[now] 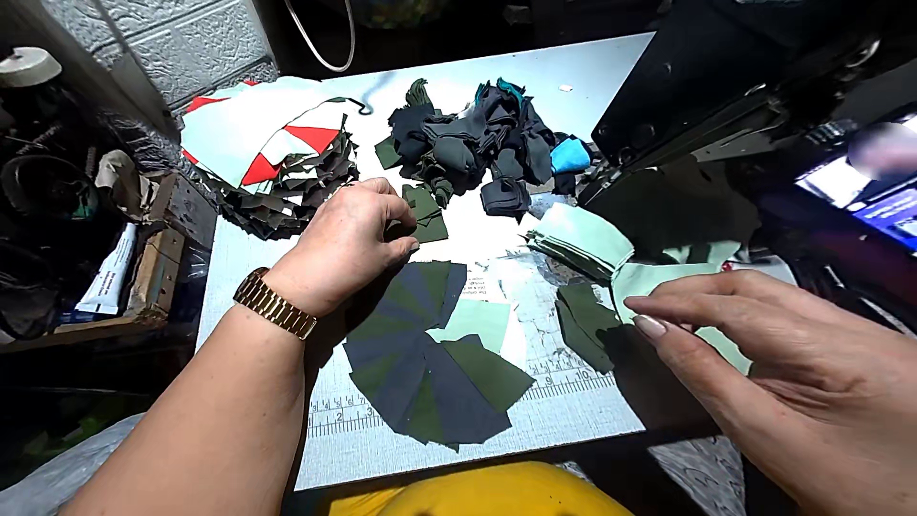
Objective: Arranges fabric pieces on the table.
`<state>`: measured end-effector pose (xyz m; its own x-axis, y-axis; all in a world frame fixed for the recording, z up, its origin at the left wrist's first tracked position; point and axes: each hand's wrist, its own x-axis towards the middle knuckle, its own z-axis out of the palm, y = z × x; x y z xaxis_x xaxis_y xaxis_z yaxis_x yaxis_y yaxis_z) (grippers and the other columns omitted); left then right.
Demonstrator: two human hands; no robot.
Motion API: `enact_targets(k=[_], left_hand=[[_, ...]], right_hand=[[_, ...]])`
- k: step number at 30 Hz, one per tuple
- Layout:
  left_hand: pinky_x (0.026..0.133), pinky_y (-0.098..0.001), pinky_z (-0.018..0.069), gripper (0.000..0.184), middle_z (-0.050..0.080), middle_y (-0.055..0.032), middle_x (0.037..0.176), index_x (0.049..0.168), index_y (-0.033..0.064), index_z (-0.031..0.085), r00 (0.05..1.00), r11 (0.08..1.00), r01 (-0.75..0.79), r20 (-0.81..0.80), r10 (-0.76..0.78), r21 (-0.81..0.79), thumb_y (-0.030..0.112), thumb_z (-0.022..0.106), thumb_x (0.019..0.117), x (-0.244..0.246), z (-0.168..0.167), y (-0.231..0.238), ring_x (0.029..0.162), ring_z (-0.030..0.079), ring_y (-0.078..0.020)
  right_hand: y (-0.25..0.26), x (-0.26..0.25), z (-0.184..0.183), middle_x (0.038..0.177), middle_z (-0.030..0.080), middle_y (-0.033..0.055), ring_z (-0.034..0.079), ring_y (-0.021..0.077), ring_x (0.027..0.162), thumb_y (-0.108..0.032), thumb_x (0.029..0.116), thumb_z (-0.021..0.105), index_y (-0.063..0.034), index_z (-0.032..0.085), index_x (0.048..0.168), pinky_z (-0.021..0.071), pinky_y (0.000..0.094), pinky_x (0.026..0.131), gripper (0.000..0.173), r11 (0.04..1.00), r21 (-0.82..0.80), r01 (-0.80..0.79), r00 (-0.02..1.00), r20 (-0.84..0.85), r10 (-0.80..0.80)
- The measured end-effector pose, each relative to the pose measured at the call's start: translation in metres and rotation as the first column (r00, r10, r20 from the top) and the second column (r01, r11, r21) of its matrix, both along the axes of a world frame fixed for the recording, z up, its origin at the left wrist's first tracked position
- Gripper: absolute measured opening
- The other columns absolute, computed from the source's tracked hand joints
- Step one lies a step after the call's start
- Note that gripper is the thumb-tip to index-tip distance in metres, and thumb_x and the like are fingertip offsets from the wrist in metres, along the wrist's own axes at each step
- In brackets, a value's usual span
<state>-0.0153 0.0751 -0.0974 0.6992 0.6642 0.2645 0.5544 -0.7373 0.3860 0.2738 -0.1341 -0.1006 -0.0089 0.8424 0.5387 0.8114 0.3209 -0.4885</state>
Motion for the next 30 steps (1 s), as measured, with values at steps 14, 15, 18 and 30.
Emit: enact_targets(k=[14, 15, 18, 30], left_hand=[[0.084, -0.0461, 0.0546, 0.013, 0.069, -0.0053, 0.105, 0.102, 0.0147, 0.078, 0.999, 0.997, -0.038, -0.019, 0.039, 0.068, 0.023, 0.072, 0.0937, 0.001, -0.003, -0.001, 0.099, 0.066, -0.0215], [0.084, -0.0463, 0.0545, 0.013, 0.069, -0.0053, 0.105, 0.102, 0.0147, 0.078, 0.999, 0.996, -0.038, -0.017, 0.039, 0.076, 0.023, 0.072, 0.0935, 0.001, -0.004, -0.001, 0.099, 0.066, -0.0217], [0.085, -0.0474, 0.0546, 0.013, 0.07, -0.006, 0.107, 0.102, 0.0143, 0.078, 0.999, 0.996, -0.033, -0.025, 0.035, 0.084, 0.023, 0.071, 0.094, 0.001, -0.004, -0.002, 0.101, 0.067, -0.0228], [0.088, -0.0493, 0.0519, 0.017, 0.07, -0.0065, 0.109, 0.104, 0.0126, 0.077, 0.996, 0.98, -0.061, 0.076, 0.048, 0.19, 0.016, 0.064, 0.0936, 0.001, 0.001, -0.008, 0.102, 0.066, -0.0243]], right_hand=[[0.016, -0.012, 0.006, 0.101, 0.068, -0.0014, 0.064, 0.0025, 0.091, -0.017, 0.0947, 0.062, -0.0086, 0.077, 0.101, 0.0555, 0.0171, 0.076, 0.018, 0.995, 0.042, -0.089, 0.996, 0.029, 0.088], [0.022, -0.012, 0.009, 0.102, 0.068, -0.0006, 0.064, 0.0029, 0.092, -0.017, 0.0946, 0.062, -0.0085, 0.078, 0.102, 0.0555, 0.0172, 0.077, 0.019, 0.994, 0.047, -0.097, 0.994, 0.061, 0.094], [0.044, -0.013, 0.019, 0.103, 0.069, 0.0041, 0.065, 0.0076, 0.093, -0.016, 0.0952, 0.062, -0.0068, 0.078, 0.103, 0.0559, 0.0215, 0.079, 0.02, 0.992, 0.063, -0.108, 0.981, 0.166, 0.097], [0.146, -0.031, 0.018, 0.104, 0.065, 0.0235, 0.066, 0.0412, 0.097, -0.029, 0.1006, 0.063, 0.0042, 0.065, 0.116, 0.0534, 0.059, 0.085, 0.037, 0.975, -0.185, 0.121, 0.933, 0.358, -0.048]])
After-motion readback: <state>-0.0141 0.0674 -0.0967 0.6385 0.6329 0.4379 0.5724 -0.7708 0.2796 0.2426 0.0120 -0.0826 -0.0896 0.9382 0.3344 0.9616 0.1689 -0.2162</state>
